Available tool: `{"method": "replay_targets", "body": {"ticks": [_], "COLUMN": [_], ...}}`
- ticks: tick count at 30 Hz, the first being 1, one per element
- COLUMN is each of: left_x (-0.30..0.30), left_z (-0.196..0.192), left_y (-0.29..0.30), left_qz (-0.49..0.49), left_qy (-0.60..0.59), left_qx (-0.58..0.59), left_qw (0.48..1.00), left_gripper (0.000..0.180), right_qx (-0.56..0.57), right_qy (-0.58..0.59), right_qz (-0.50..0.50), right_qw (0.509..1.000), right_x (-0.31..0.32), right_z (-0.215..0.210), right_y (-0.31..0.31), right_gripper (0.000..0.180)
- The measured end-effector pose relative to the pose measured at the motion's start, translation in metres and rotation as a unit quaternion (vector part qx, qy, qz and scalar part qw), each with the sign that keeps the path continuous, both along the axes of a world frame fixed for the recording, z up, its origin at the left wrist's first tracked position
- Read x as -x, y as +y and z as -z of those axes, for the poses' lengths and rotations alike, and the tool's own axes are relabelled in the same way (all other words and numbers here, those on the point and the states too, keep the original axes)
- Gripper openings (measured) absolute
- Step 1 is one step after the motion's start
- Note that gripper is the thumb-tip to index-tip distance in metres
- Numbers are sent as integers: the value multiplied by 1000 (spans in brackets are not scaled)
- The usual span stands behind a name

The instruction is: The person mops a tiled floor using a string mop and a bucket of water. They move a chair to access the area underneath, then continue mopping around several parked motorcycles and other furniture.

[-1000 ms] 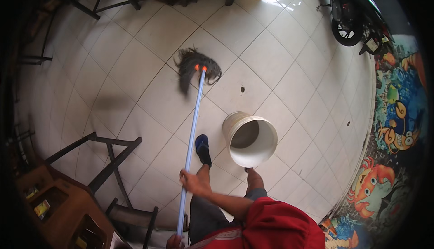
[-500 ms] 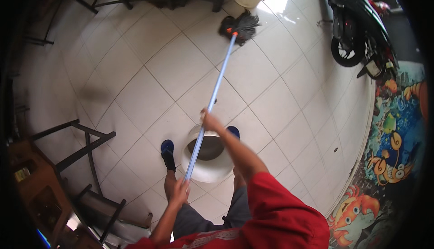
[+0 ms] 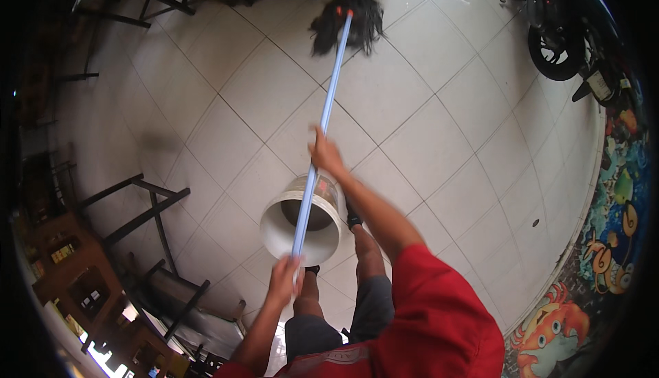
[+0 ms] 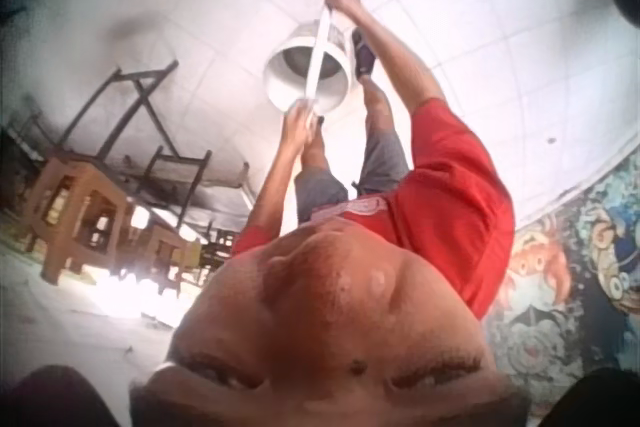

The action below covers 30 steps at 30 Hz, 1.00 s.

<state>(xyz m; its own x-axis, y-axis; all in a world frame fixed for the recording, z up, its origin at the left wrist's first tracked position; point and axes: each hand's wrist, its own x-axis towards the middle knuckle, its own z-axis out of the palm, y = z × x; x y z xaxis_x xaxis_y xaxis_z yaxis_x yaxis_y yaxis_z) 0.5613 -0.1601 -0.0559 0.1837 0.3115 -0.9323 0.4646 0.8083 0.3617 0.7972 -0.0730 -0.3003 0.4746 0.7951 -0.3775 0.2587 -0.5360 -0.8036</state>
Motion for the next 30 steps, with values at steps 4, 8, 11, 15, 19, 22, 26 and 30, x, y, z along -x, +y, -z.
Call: {"method": "replay_targets", "body": {"ticks": [4,8,11,15,19,22,26,30], "left_x": [-111,-47,91,281,266,231,110,33], "left_z": [44,31,-55,-157,-186,-173,-67,-17], "left_y": [35,-33,-112,-260,-264,-221,-131,-115], "left_qz": [-86,-38,-19,571,516,466,-50,-14], "left_qy": [-108,-50,49,54,85,70,-12,-77], "left_qx": [-12,-33,70,-287,-215,-152,76,47], "left_qw": [990,997,996,767,825,869,996,996], "left_gripper": [28,25,28,17,13,14,22,21], "right_qx": [131,56,93,27,65,102,116,155], "right_qy": [-202,75,214,342,351,277,-11,-175], "right_qz": [-96,-132,-187,-146,-77,-101,-75,-141], "right_qw": [966,987,954,928,931,950,990,962], "right_x": [-122,-66,65,215,226,197,109,10], "right_z": [-5,19,-60,-159,-185,-134,-44,-39], "right_y": [79,2,-100,-258,-272,-231,-121,-78], "right_gripper": [56,41,34,22,30,40,60,39]}}
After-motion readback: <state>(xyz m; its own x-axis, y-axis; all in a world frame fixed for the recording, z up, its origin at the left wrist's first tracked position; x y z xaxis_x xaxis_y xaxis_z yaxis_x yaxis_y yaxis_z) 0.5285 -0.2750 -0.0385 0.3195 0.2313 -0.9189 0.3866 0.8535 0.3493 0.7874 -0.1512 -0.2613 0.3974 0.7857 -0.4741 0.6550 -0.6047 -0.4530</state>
